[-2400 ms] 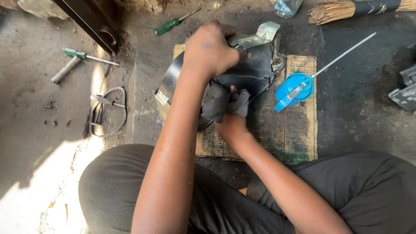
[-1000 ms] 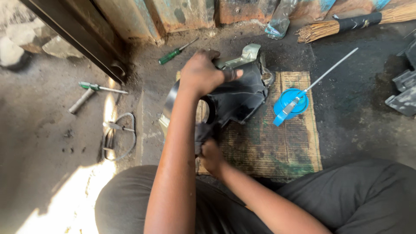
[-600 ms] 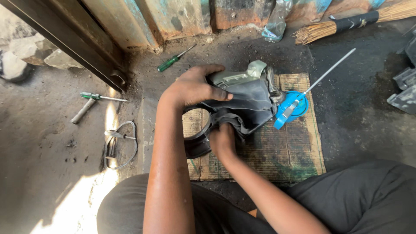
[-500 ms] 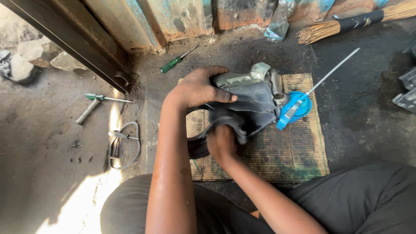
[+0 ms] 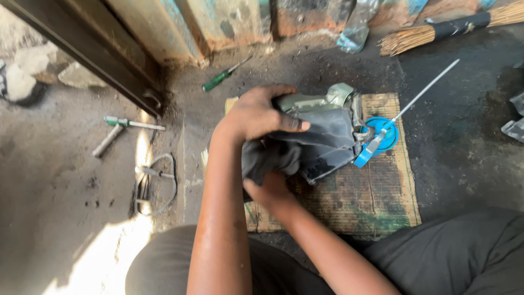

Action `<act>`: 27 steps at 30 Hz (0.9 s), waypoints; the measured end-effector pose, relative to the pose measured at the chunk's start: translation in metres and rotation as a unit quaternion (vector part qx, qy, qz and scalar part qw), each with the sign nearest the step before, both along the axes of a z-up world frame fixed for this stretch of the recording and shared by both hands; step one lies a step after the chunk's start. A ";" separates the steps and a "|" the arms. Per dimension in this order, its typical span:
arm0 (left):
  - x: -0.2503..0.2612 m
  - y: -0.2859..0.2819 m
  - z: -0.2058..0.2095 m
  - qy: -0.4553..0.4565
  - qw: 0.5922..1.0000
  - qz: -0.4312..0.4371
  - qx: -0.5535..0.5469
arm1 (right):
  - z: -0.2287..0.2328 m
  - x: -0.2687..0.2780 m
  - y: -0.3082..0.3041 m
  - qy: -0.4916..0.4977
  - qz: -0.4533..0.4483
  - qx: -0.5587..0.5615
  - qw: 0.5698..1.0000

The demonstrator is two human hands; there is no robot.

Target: The person sits on the floor and cleans a black mechanical part using a grey cloth. They wipe the exterior and interior surfaces, rotate the part to access different areas, and use a blue spray bottle to apply liquid to the cloth for cleaning.

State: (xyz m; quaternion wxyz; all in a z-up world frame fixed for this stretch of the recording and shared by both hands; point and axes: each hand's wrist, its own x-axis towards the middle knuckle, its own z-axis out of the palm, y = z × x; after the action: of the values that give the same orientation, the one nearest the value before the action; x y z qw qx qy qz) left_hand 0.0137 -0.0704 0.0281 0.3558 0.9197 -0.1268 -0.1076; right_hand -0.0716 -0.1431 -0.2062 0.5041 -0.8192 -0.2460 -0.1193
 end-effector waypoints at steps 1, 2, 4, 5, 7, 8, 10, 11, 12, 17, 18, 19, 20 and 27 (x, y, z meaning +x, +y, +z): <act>-0.001 0.000 -0.001 0.008 1.000 0.003 -0.008 | -0.005 -0.001 -0.002 0.024 -0.030 -0.019 0.999; -0.001 0.000 -0.002 0.017 1.000 0.007 -0.015 | -0.008 -0.002 -0.004 0.049 -0.059 -0.038 0.996; 0.004 0.000 -0.001 0.013 1.000 0.006 -0.022 | -0.006 -0.007 0.000 -0.070 -0.104 -0.084 0.988; 0.003 0.000 -0.003 0.008 1.000 0.006 -0.023 | -0.004 -0.013 0.000 -0.127 -0.122 -0.108 0.978; -0.001 0.000 -0.006 0.005 1.000 0.010 -0.028 | 0.003 -0.014 -0.009 -0.046 -0.097 -0.161 0.981; -0.002 0.000 -0.007 0.007 0.999 0.014 -0.033 | 0.007 -0.015 -0.012 -0.006 -0.085 -0.186 0.979; 0.000 -0.001 -0.004 -0.003 0.999 0.017 -0.028 | 0.019 -0.016 -0.013 -0.049 -0.096 -0.148 0.983; -0.001 -0.001 -0.005 -0.009 0.999 0.022 -0.024 | 0.023 -0.021 -0.017 -0.069 -0.099 -0.132 0.984; -0.002 -0.002 -0.006 -0.015 0.999 0.026 -0.019 | 0.026 -0.025 -0.020 -0.018 -0.093 -0.151 0.984; -0.005 -0.006 -0.002 -0.013 0.999 0.035 -0.014 | 0.020 -0.017 -0.028 0.179 -0.130 -0.162 0.962; -0.005 -0.006 -0.001 -0.011 0.999 0.039 -0.010 | 0.015 -0.016 -0.027 0.165 -0.126 -0.155 0.966; -0.006 -0.006 0.000 -0.008 0.998 0.054 -0.002 | 0.010 -0.018 -0.026 0.154 -0.120 -0.149 0.969; -0.006 -0.006 0.000 -0.006 0.998 0.069 0.005 | 0.005 -0.019 -0.025 0.142 -0.113 -0.143 0.973; -0.002 -0.004 -0.005 -0.023 0.997 0.077 0.000 | 0.001 -0.021 -0.020 -0.206 -0.110 -0.296 0.926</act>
State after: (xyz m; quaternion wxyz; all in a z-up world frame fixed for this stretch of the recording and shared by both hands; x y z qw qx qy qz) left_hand 0.0116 -0.0746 0.0229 0.3598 0.9290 -0.0640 -0.0588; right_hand -0.0931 -0.1635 -0.2053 0.1603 -0.9104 -0.2772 -0.2621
